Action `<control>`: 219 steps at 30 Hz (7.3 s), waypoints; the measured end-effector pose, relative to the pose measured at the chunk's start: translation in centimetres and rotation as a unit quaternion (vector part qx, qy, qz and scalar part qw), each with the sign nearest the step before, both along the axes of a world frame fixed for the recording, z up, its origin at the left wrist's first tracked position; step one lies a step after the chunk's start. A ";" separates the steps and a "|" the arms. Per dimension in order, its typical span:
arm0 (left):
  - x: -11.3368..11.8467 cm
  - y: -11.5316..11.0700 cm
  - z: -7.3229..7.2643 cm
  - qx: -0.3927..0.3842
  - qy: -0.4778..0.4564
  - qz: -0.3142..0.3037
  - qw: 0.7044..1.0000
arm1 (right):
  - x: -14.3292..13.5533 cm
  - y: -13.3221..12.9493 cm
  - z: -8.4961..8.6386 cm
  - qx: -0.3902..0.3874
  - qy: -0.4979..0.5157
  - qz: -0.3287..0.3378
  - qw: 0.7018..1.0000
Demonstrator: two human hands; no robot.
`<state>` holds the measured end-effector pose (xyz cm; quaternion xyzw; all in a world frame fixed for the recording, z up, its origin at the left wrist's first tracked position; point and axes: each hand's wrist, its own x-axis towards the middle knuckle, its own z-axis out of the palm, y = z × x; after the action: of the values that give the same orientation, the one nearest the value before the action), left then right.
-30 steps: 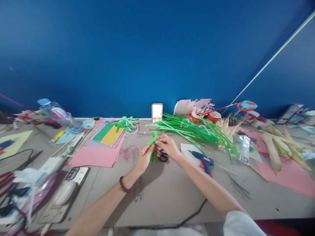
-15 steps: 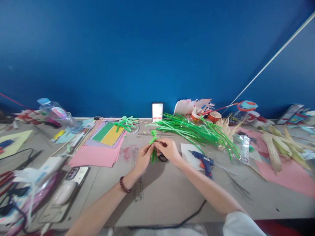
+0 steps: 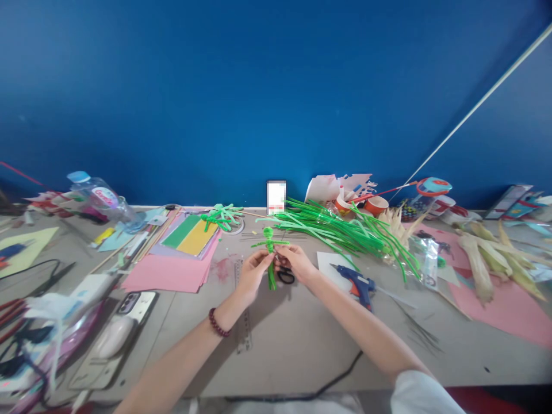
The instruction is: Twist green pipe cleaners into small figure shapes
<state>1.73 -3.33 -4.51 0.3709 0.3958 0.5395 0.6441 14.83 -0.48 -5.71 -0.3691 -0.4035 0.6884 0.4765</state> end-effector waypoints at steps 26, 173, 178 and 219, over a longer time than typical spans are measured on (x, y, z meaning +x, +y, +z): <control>-0.4 -0.8 -0.7 -0.056 -0.179 -0.237 0.953 | 0.0 -1.2 0.1 -0.061 0.090 0.206 0.972; -1.9 -1.8 -0.2 -0.060 -0.323 -0.154 0.932 | 8.6 -13.8 0.9 -0.066 -0.059 -0.133 0.987; -1.8 -1.9 -0.5 -0.070 -0.309 -0.149 0.937 | 5.8 -13.5 1.9 0.012 -0.034 -0.104 0.994; -1.3 -2.4 -1.0 -0.094 -0.297 -0.129 0.942 | 2.2 -13.7 1.2 0.053 -0.197 -0.081 0.976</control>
<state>0.45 -5.73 -5.50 0.1798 0.1841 0.4977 0.8283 16.99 -14.14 -4.48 -0.5030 -0.4940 0.5388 0.4611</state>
